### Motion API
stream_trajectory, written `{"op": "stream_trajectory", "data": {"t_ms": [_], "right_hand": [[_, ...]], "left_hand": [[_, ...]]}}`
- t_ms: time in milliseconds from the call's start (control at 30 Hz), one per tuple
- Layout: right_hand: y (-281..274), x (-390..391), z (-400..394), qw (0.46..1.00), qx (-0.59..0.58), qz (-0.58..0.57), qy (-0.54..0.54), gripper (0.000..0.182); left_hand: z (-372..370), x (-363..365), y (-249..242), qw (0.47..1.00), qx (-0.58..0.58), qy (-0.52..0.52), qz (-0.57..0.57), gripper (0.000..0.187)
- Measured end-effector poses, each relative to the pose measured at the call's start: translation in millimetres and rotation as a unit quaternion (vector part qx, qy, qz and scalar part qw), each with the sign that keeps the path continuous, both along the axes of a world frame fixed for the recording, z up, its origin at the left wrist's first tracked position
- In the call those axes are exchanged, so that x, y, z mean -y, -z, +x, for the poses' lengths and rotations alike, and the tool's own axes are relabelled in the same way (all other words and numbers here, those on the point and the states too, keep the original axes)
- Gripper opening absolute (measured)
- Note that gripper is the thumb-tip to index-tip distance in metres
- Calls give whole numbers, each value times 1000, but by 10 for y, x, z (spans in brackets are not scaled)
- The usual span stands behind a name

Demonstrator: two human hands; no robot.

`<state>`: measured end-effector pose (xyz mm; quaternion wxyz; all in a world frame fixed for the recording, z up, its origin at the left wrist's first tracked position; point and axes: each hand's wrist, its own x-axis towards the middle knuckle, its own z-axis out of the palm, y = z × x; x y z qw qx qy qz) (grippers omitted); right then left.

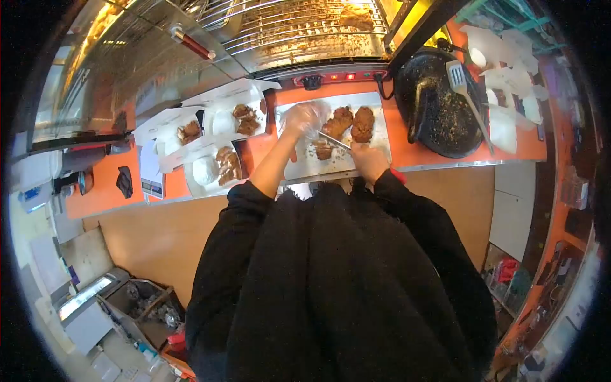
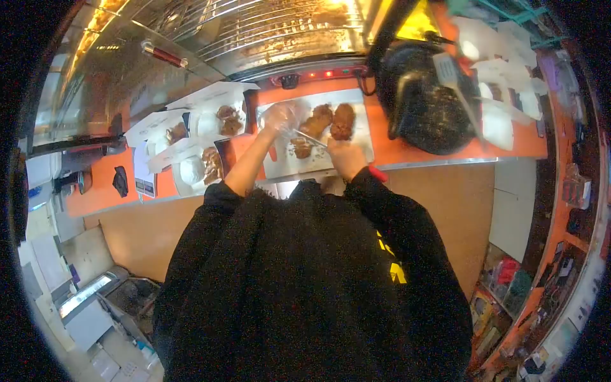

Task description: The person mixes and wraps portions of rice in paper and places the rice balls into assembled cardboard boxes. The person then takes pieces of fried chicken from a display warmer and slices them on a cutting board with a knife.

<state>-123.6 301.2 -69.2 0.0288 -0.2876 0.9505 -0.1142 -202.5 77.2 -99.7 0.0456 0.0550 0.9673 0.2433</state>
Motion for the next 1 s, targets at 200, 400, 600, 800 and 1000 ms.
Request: {"op": "stream_trajectory", "data": {"t_ms": [200, 400, 600, 800, 1000], "right_hand": [[-274, -46, 7, 997, 66, 20, 31, 25], [-352, -15, 13, 998, 52, 27, 25, 25], [94, -51, -15, 1000, 2, 9, -13, 20], [-45, -41, -39, 999, 33, 22, 0, 20], [-145, -69, -62, 999, 25, -12, 40, 17]], "left_hand": [[72, -232, -678, 983, 107, 138, 56, 52], [-35, -147, -815, 984, 153, 87, -9, 55], [52, -238, 149, 971, -154, 66, -172, 38], [-27, -148, 136, 989, -22, 43, -137, 35], [-94, -407, 7, 996, -23, -14, -81, 44]]}}
